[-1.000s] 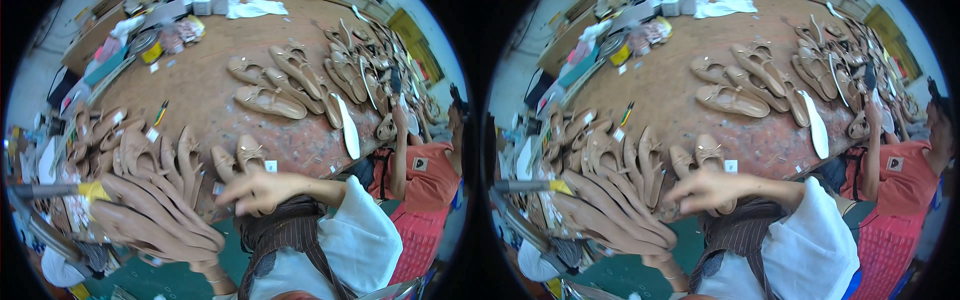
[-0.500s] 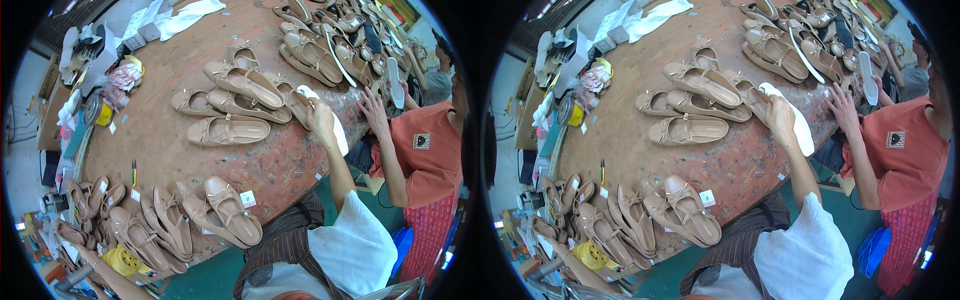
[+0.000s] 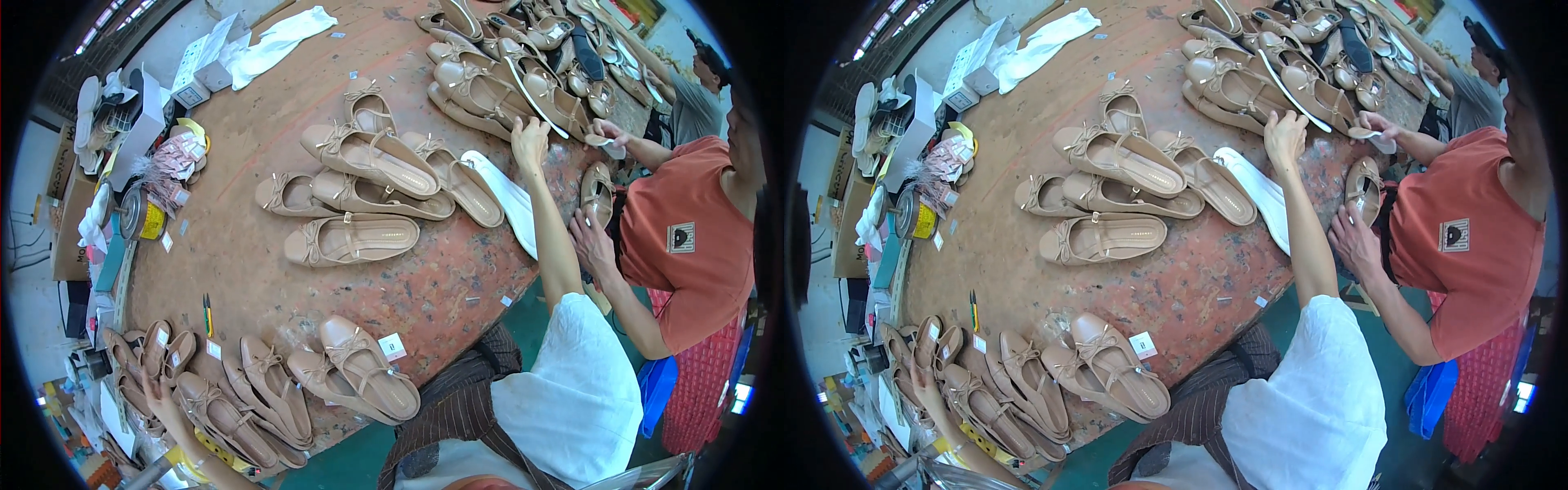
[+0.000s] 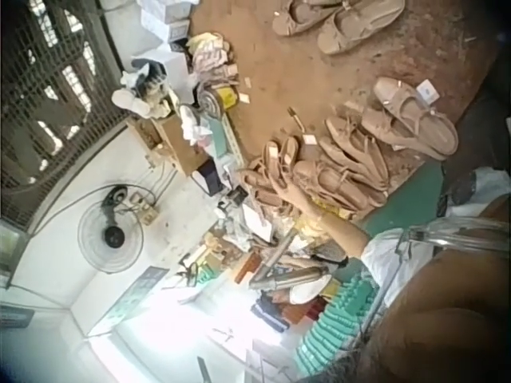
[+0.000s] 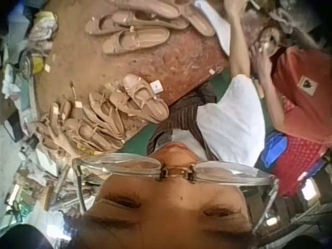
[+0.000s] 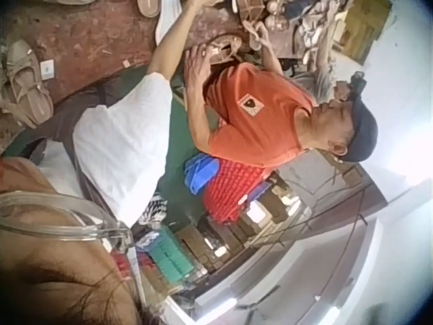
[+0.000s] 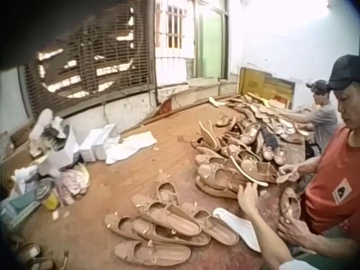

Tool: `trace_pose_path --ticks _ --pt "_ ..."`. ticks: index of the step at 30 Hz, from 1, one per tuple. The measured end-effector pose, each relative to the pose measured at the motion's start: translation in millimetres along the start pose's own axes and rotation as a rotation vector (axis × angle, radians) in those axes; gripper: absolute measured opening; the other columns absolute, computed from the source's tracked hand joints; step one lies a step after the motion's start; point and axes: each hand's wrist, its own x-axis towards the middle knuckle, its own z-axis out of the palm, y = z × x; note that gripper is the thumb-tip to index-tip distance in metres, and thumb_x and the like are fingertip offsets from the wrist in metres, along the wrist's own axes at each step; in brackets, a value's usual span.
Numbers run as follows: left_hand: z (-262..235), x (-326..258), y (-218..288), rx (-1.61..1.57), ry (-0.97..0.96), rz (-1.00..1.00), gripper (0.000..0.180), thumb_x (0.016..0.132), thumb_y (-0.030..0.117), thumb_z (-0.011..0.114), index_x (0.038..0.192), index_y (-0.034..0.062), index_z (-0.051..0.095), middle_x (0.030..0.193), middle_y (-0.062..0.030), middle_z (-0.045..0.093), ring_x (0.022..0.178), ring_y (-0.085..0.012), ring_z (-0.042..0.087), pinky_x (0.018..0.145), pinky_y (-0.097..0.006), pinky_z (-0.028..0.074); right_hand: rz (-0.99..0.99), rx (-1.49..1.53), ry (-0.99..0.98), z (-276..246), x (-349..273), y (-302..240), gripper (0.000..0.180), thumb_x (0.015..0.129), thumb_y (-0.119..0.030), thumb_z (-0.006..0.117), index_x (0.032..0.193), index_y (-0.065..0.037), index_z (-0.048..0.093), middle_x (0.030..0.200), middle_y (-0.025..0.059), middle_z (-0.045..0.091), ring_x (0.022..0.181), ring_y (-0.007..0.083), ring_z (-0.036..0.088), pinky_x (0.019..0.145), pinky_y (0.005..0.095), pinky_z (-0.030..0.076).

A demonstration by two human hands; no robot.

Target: The recorder is seen finishing shoes by applying heat with a heat gun and attaching labels or size stickers to the insoles at a manufacturing workbench.

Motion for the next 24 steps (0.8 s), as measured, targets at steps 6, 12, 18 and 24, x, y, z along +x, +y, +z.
trace_pose_path --ticks 6,12,18,24 --pt "25.6 -96.7 25.5 0.015 -0.049 0.175 0.054 0.094 0.004 0.055 0.144 -0.0014 0.037 0.148 -0.0148 0.041 0.135 -0.0241 0.04 0.112 -0.035 0.03 0.132 0.025 -0.096 -1.6 -3.5 -2.1 0.072 0.076 -0.047 0.075 0.115 0.009 0.05 0.113 0.0299 0.056 0.106 0.0447 0.059 0.09 0.0488 0.047" --pt "47.1 -139.3 87.0 -0.126 0.062 0.091 0.05 0.095 0.005 0.053 0.143 -0.0015 0.04 0.146 -0.0164 0.042 0.135 -0.0241 0.039 0.113 -0.036 0.029 0.029 0.044 -0.444 -2.7 12.5 7.8 0.078 0.069 -0.052 0.08 0.108 0.012 0.059 0.107 0.0305 0.064 0.1 0.0399 0.064 0.088 0.045 0.049" --pt "109.3 -163.4 149.4 -0.221 0.127 0.2 0.049 0.095 0.006 0.054 0.141 -0.0031 0.041 0.149 -0.0176 0.038 0.139 -0.0273 0.035 0.115 -0.042 0.026 0.208 0.932 -0.729 -36.5 6.7 -40.5 0.027 0.081 -0.007 0.071 0.106 0.004 0.067 0.09 0.0094 0.07 0.073 0.013 0.065 0.067 0.0253 0.051" --pt "219.2 -179.5 199.5 -0.914 -0.412 0.147 0.09 0.081 0.051 0.072 0.145 0.0008 0.033 0.142 -0.0194 0.045 0.134 -0.0298 0.041 0.11 -0.043 0.034 -0.3 1.268 -1.07 -161.3 -170.9 -157.9 0.039 0.086 -0.021 0.071 0.116 0.001 0.059 0.1 0.007 0.068 0.089 0.014 0.064 0.08 0.033 0.052"
